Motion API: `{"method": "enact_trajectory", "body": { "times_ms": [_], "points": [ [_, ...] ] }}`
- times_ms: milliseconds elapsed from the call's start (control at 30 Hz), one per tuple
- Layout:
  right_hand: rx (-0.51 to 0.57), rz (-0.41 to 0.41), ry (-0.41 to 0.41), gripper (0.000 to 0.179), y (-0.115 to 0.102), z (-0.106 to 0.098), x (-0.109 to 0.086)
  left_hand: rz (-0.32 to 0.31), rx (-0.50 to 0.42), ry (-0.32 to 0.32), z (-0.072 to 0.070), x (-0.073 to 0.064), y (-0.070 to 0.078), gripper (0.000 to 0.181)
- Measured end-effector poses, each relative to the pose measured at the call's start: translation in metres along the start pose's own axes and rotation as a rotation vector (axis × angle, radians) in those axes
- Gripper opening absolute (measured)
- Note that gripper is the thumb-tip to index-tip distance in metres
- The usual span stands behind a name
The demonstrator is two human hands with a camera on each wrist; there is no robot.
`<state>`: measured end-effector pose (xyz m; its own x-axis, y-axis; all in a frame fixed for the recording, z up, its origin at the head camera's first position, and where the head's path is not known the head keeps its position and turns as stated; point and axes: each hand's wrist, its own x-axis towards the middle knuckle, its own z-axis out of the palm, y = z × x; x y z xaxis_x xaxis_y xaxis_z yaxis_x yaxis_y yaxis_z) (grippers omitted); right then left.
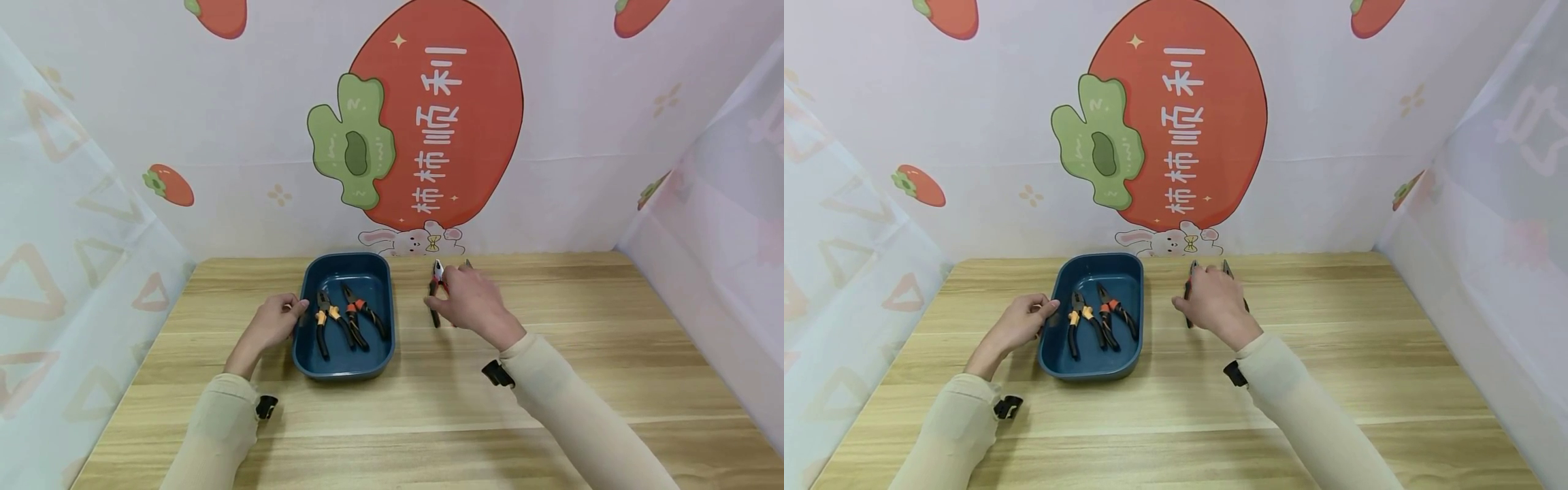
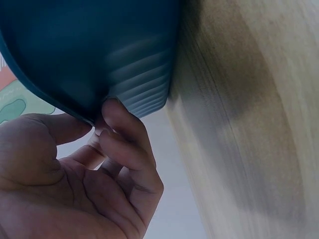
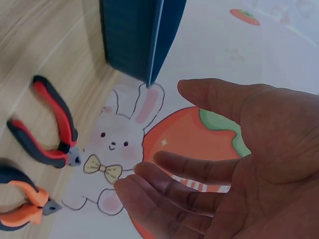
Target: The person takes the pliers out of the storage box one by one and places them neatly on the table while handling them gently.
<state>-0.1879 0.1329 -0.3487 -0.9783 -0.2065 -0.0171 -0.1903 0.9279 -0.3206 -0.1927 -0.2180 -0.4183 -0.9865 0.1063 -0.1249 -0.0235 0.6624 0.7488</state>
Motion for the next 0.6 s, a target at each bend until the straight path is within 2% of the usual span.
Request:
{"method": "enact_trajectory", "body": {
  "times_ms": [167,333,600],
  "points": [
    [-0.023,-0.035,0.004,0.031,-0.011,0.001,0.0,-0.003,0.009,0.004,0.001,0.0,-0.001,0.032],
    [-0.016,-0.04,-0.006,0.044,-0.022,0.002,0.0,0.016,0.022,0.011,0.0,-0.001,-0.001,0.033],
    [-0.017,-0.074,-0.031,0.055,-0.044,0.004,0.002,0.028,0.044,0.022,0.0,-0.002,-0.001,0.034]
  ]
}}
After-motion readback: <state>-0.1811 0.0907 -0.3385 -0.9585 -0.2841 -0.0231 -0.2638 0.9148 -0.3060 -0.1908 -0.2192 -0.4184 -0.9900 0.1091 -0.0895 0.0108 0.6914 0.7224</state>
